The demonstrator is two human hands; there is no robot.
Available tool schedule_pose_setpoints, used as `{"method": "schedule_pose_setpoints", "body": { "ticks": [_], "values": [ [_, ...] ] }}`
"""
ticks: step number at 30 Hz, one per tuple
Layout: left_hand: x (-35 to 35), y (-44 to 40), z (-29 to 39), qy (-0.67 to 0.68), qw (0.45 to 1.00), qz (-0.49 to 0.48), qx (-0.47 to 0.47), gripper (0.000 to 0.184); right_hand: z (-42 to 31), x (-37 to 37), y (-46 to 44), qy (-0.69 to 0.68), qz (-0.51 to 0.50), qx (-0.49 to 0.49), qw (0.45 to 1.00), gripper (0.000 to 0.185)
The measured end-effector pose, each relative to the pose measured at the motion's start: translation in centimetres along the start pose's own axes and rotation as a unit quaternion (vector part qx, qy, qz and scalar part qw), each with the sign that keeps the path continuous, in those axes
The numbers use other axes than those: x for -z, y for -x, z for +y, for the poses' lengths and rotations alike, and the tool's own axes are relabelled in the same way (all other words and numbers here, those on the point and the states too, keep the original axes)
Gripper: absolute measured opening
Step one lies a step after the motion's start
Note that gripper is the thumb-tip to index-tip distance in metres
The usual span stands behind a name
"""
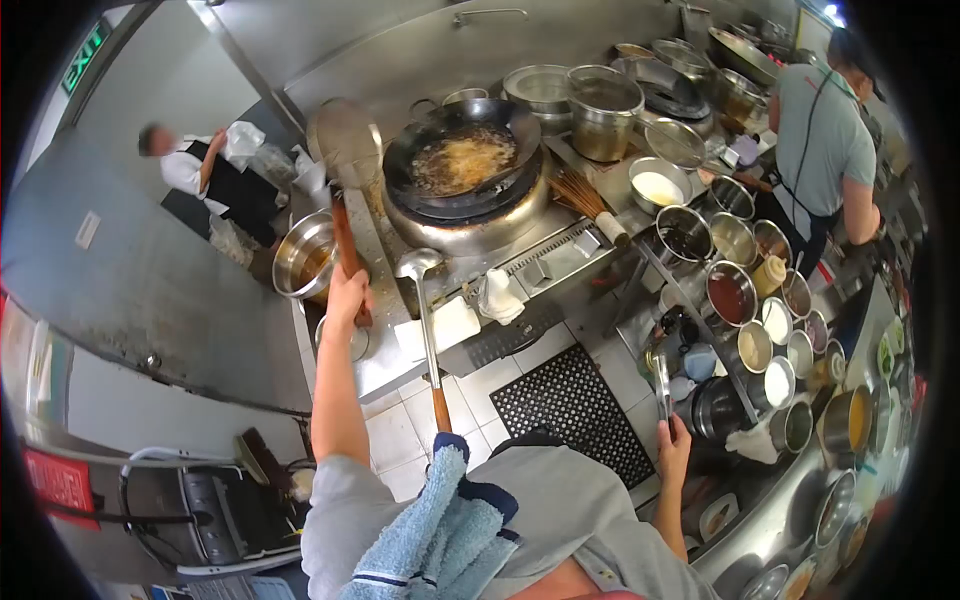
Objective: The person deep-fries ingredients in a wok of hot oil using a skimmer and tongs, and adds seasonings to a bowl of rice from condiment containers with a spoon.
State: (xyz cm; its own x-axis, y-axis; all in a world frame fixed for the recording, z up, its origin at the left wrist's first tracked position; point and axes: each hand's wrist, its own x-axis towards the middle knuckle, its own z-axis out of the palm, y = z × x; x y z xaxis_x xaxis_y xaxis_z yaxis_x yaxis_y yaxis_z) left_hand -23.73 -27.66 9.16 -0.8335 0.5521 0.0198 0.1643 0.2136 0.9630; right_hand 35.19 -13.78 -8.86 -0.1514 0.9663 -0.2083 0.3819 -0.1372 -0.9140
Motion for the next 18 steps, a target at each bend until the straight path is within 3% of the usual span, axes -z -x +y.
{"method": "schedule_pose_setpoints", "body": {
  "ticks": [1,3,6,10,14,18],
  "values": [
    [-0.9,-2.1,-0.4,-0.035,0.999,-0.009,0.004,0.015,-0.6,-0.1,0.1,-0.017,0.004,-0.011,1.000,0.050],
    [-3.8,-8.3,-4.5,-0.260,0.955,0.062,-0.125,0.027,-1.0,0.0,0.5,-0.054,0.015,-0.029,0.998,0.049],
    [-9.2,-9.0,-1.7,-0.424,0.897,0.017,-0.128,0.046,1.4,0.4,1.2,-0.079,0.068,-0.012,0.994,0.047],
    [-12.8,-9.1,-0.8,-0.538,0.834,-0.009,-0.121,0.060,3.9,1.3,4.4,-0.138,0.119,-0.048,0.982,0.045],
    [-12.4,-8.0,-1.8,-0.610,0.780,-0.006,-0.136,0.055,7.1,2.0,7.1,-0.172,0.159,-0.059,0.971,0.036],
    [-10.7,-6.6,-2.5,-0.636,0.763,0.020,-0.116,0.054,6.3,3.2,9.0,-0.190,0.160,-0.090,0.964,0.037]
  ]
}}
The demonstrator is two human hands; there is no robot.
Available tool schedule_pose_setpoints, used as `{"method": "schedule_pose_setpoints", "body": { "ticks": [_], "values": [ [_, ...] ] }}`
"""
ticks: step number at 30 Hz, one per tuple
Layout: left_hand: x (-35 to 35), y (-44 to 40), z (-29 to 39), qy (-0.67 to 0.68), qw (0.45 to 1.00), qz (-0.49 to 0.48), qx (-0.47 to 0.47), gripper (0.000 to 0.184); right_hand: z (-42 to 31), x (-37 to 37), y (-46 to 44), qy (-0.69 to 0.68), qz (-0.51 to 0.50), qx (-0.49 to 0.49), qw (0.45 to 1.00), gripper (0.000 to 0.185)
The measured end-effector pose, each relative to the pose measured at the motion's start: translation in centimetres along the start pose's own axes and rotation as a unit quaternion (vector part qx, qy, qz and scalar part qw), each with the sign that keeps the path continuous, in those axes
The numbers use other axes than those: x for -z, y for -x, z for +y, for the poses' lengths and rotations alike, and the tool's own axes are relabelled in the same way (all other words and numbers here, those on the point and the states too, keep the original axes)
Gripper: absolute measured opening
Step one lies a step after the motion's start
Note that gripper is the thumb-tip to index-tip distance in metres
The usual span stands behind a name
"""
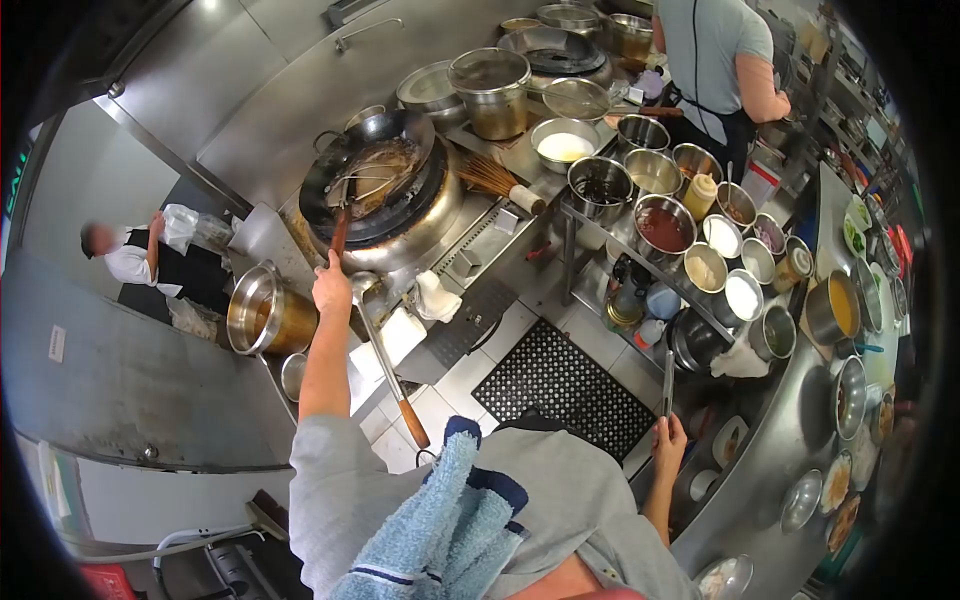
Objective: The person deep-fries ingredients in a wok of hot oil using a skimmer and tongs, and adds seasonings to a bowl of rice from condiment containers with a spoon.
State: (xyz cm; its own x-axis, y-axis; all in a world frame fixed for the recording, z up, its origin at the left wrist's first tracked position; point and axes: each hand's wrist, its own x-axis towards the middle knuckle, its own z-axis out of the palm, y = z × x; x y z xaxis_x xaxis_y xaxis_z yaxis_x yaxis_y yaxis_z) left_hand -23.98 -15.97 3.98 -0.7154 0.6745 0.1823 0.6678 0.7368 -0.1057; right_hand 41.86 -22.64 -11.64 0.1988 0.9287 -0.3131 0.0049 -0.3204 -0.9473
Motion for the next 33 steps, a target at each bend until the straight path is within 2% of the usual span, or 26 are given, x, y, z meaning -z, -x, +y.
{"method": "schedule_pose_setpoints", "body": {
  "ticks": [4,9,11,14,18,23,26,29,33],
  "values": [
    [0.4,0.7,0.3,0.042,0.999,-0.022,0.013,0.053,-1.4,0.8,-0.2,-0.016,-0.006,0.001,1.000,0.038],
    [1.2,0.9,4.1,0.097,0.994,-0.050,0.016,0.057,-1.4,1.5,-1.9,-0.023,-0.025,0.019,0.999,0.038],
    [-0.1,0.5,3.0,0.070,0.997,-0.039,0.016,0.059,-2.2,1.7,-2.2,-0.021,-0.044,0.008,0.999,0.038],
    [1.7,2.0,1.7,0.033,0.998,-0.053,0.003,0.059,-1.9,2.1,-2.7,-0.020,-0.032,0.041,0.998,0.039],
    [1.9,2.3,-0.6,-0.017,0.999,-0.034,0.010,0.053,-1.2,2.4,-1.4,-0.034,-0.025,0.012,0.999,0.040],
    [0.5,1.0,-0.2,0.024,0.998,-0.048,0.025,0.054,0.9,2.4,-1.0,-0.035,-0.040,-0.020,0.998,0.039],
    [0.4,0.6,0.6,0.051,0.997,-0.052,-0.001,0.058,0.0,1.7,-0.8,-0.019,-0.039,-0.042,0.998,0.040],
    [-0.5,-0.5,-1.1,0.046,0.998,-0.049,-0.013,0.059,-0.6,0.7,-1.4,0.023,-0.056,-0.033,0.998,0.039],
    [0.3,0.6,-3.6,0.026,0.999,-0.032,-0.027,0.061,-0.5,-0.3,-3.3,0.011,-0.045,0.001,0.999,0.041]
  ]
}}
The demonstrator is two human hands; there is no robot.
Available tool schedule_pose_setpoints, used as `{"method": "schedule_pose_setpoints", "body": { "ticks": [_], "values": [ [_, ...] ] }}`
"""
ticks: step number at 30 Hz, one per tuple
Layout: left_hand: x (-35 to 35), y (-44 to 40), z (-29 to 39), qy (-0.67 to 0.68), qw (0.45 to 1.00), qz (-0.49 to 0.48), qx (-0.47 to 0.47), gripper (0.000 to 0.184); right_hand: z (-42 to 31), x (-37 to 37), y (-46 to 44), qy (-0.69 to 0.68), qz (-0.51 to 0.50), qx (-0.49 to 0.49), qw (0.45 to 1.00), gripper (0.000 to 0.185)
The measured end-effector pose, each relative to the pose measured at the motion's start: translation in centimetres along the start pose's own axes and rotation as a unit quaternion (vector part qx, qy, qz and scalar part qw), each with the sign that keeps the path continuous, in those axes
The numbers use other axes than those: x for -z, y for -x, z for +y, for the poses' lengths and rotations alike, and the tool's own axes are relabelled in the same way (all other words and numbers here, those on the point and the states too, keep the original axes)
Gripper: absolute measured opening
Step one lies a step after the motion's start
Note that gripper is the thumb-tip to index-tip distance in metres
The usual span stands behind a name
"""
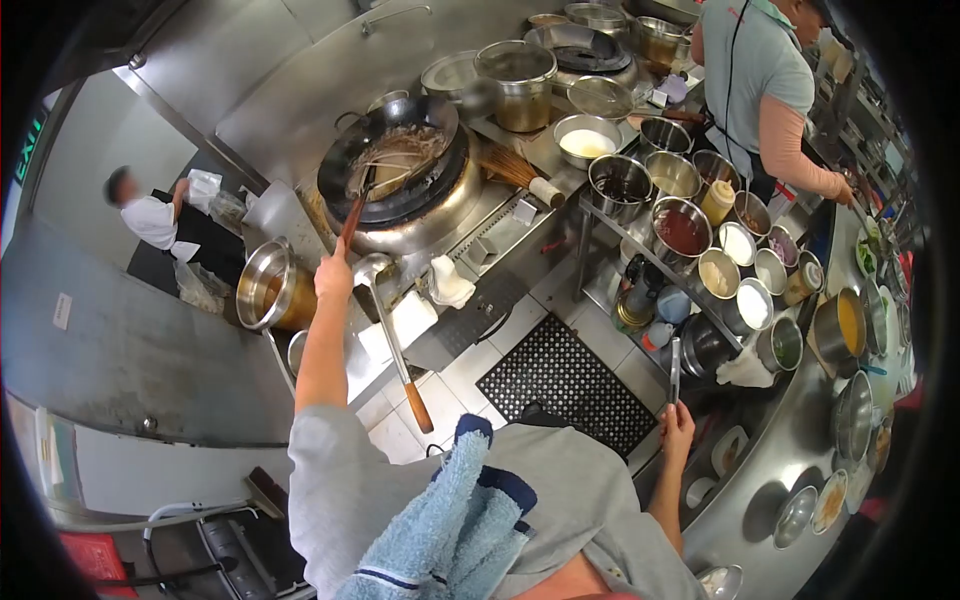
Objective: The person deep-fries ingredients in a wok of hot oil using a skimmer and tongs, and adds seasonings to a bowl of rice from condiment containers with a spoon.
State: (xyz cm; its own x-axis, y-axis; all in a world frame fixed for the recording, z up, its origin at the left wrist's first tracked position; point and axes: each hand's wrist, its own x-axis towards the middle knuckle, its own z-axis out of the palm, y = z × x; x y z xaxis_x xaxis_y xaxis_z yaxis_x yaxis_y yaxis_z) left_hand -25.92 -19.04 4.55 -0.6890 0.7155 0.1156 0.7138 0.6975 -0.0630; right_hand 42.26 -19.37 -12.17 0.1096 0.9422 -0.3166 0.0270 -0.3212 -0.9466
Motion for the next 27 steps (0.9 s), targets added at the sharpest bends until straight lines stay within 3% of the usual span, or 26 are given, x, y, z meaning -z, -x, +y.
{"method": "schedule_pose_setpoints", "body": {
  "ticks": [3,8,10,12,14,16,21,27],
  "values": [
    [0.1,0.0,-0.5,-0.004,1.000,0.019,0.007,0.060,-0.6,-1.0,0.2,-0.010,0.026,-0.026,0.999,0.040],
    [-1.0,-2.1,1.0,0.094,0.996,0.002,-0.007,0.061,0.3,-3.5,-1.5,0.001,-0.041,-0.034,0.999,0.040],
    [1.2,1.2,2.3,0.068,0.997,-0.043,0.016,0.065,0.9,-3.6,-1.0,0.012,-0.040,-0.030,0.999,0.039],
    [2.2,3.5,3.1,0.037,0.999,-0.026,0.020,0.067,0.7,-5.4,-2.2,0.022,-0.014,0.002,1.000,0.037],
    [0.8,4.4,2.1,-0.020,1.000,0.016,-0.001,0.069,-0.3,-6.0,-1.9,-0.003,-0.029,-0.045,0.999,0.035],
    [-0.3,3.8,1.5,-0.058,0.997,0.050,0.002,0.068,-0.8,-6.7,-2.7,-0.004,-0.032,-0.085,0.996,0.036],
    [-0.8,2.9,0.3,-0.121,0.990,0.077,-0.001,0.066,-2.0,-5.8,-5.7,0.009,-0.085,-0.038,0.996,0.046],
    [-0.9,-1.1,0.7,-0.135,0.988,0.079,0.023,0.057,-3.2,-4.8,-7.3,-0.004,-0.076,0.012,0.997,0.044]
  ]
}}
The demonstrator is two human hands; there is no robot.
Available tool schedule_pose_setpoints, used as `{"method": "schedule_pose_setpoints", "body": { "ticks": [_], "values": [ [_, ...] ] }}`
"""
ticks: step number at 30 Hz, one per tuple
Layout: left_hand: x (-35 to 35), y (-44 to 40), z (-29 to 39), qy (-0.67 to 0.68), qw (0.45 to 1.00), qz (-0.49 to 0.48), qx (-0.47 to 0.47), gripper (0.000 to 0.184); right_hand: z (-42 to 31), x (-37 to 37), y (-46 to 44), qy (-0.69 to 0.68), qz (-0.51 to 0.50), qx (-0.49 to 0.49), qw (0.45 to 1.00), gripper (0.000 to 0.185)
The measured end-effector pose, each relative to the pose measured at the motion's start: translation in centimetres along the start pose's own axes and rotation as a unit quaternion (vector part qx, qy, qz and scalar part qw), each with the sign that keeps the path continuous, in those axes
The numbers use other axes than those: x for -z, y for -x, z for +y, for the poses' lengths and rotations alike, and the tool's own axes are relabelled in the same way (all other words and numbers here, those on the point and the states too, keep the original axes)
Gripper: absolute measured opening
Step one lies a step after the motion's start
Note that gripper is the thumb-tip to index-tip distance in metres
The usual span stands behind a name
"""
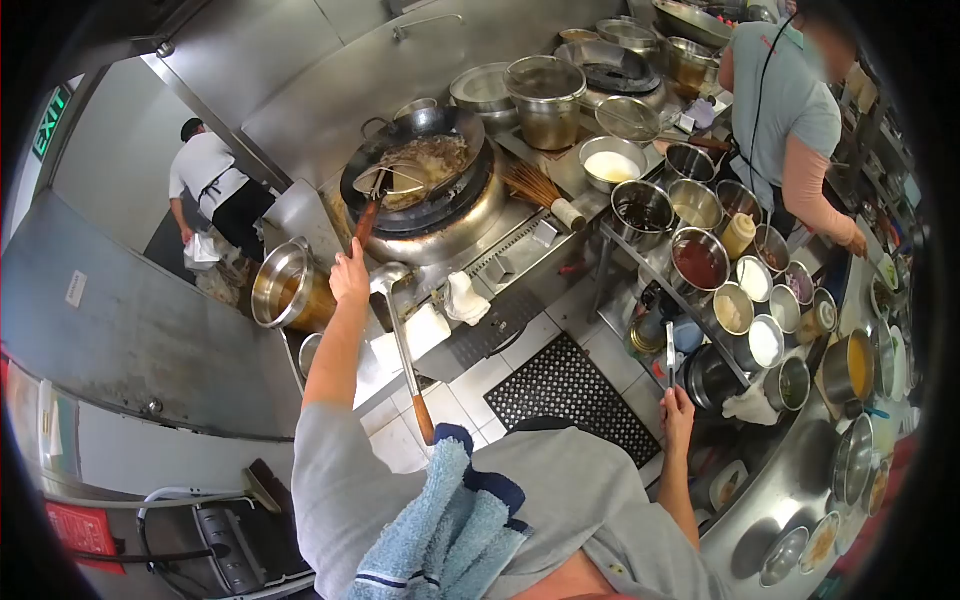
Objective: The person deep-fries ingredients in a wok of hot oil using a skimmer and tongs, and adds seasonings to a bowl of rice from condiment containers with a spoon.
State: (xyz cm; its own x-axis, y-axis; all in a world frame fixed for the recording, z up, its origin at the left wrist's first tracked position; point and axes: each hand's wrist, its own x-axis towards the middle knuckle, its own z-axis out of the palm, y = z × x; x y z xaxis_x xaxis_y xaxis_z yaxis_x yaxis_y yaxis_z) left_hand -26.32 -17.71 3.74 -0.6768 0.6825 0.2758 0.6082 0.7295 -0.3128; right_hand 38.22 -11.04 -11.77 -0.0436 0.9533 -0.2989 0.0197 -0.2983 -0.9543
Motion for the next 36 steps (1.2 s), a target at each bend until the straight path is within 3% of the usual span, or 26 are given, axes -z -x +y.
{"method": "schedule_pose_setpoints", "body": {
  "ticks": [6,12,15,20,23,24,25,26,27,28,29,30,33,34,36],
  "values": [
    [1.2,1.0,1.7,0.119,0.987,-0.111,0.010,0.064,2.0,1.5,1.2,-0.030,0.017,-0.021,0.999,0.044],
    [2.7,3.1,1.7,0.151,0.982,-0.110,0.012,0.067,3.1,3.9,1.9,-0.003,0.023,-0.038,0.999,0.041],
    [2.3,2.7,1.2,0.129,0.986,-0.106,0.011,0.069,2.9,5.5,1.5,-0.025,-0.009,-0.090,0.996,0.041],
    [1.1,2.8,2.4,0.098,0.989,-0.109,0.022,0.072,1.4,5.6,0.8,0.006,0.010,-0.058,0.998,0.037],
    [8.4,5.2,10.1,0.071,0.994,-0.055,0.063,0.074,2.3,6.9,-0.2,-0.036,0.006,-0.066,0.997,0.037],
    [7.2,4.6,13.4,0.059,0.998,0.017,0.013,0.067,2.6,7.2,-0.5,-0.045,0.009,-0.065,0.997,0.035],
    [9.1,4.3,16.8,0.224,0.970,-0.012,-0.087,0.069,3.1,7.4,-0.7,-0.054,0.014,-0.065,0.996,0.034],
    [5.5,2.1,20.9,0.328,0.921,0.041,-0.207,0.072,3.3,7.4,-0.8,-0.064,0.020,-0.064,0.996,0.033],
    [7.7,1.2,25.4,0.545,0.789,-0.223,-0.176,0.071,3.5,7.4,-0.7,-0.066,0.027,-0.068,0.995,0.031],
    [12.1,1.4,29.5,0.704,0.589,-0.364,-0.158,0.064,3.4,7.5,-0.6,-0.067,0.035,-0.070,0.995,0.030],
    [14.9,1.2,33.3,0.778,0.424,-0.438,-0.151,0.062,2.9,7.4,-0.7,-0.066,0.042,-0.070,0.994,0.028],
    [15.7,-0.1,37.5,0.819,0.305,-0.468,-0.130,0.068,3.0,7.3,-0.7,-0.072,0.058,-0.068,0.993,0.027],
    [18.9,-5.4,48.5,0.870,0.145,-0.463,0.095,0.087,2.4,6.5,-0.6,-0.094,0.109,-0.057,0.988,0.023],
    [17.8,-8.7,52.0,0.881,0.094,-0.458,0.075,0.081,2.1,6.3,-0.3,-0.110,0.129,-0.060,0.984,0.022],
    [19.5,-11.1,54.7,0.893,-0.010,-0.422,0.156,0.071,1.5,6.2,0.4,-0.135,0.158,-0.055,0.977,0.020]
  ]
}}
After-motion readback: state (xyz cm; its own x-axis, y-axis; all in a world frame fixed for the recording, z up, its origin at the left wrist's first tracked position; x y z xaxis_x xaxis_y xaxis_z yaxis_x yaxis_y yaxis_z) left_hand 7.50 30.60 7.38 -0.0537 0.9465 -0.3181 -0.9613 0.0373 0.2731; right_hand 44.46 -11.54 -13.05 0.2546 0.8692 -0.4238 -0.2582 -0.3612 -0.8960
